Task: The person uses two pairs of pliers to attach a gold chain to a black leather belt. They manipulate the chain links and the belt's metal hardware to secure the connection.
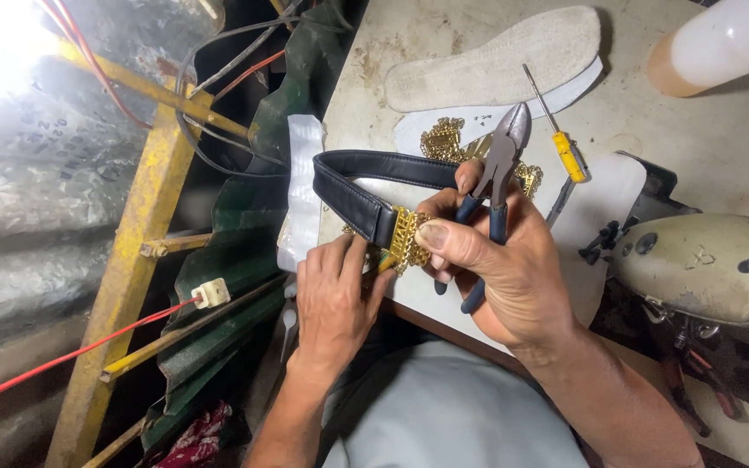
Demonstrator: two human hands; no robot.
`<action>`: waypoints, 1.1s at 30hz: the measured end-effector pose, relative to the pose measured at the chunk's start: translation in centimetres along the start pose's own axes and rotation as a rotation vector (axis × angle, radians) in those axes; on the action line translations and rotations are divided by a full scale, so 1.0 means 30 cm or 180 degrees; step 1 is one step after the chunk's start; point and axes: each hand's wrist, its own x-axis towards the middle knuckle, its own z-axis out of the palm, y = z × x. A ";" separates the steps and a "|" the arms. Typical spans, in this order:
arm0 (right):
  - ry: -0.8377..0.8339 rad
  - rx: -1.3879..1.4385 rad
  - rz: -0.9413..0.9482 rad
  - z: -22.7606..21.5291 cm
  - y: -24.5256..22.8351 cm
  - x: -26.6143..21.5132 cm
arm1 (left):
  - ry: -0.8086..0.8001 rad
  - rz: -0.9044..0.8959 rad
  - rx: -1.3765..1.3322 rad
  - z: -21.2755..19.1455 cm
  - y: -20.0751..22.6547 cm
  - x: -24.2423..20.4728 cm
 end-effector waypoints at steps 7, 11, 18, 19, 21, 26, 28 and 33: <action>-0.0080 0.0180 -0.0060 -0.023 0.004 0.005 | -0.0063 -0.0131 -0.0386 -0.057 0.007 -0.026; 0.0013 0.0187 -0.0135 -0.035 0.009 0.008 | -0.0363 -0.1044 -0.1299 -0.124 0.002 -0.095; -0.0084 0.0212 -0.0376 -0.054 0.038 0.002 | -0.0466 -0.1672 -0.3221 -0.221 0.032 -0.203; -0.0081 0.0211 -0.0375 -0.058 0.045 0.001 | -0.0468 -0.1673 -0.3223 -0.227 0.049 -0.198; -0.0196 0.0304 -0.0499 -0.064 0.060 0.000 | -0.0412 -0.1161 -0.4379 -0.241 0.085 -0.189; -0.0260 0.0316 -0.0521 -0.071 0.085 -0.012 | -0.0695 -0.1736 -0.5242 -0.278 0.153 -0.155; -0.0274 0.0288 -0.0519 -0.068 0.089 -0.019 | -0.0750 -0.1677 -0.5059 -0.308 0.153 -0.115; -0.0134 -0.0164 -0.0864 -0.071 0.109 -0.037 | 0.0280 -0.0012 -0.0710 -0.366 0.118 -0.079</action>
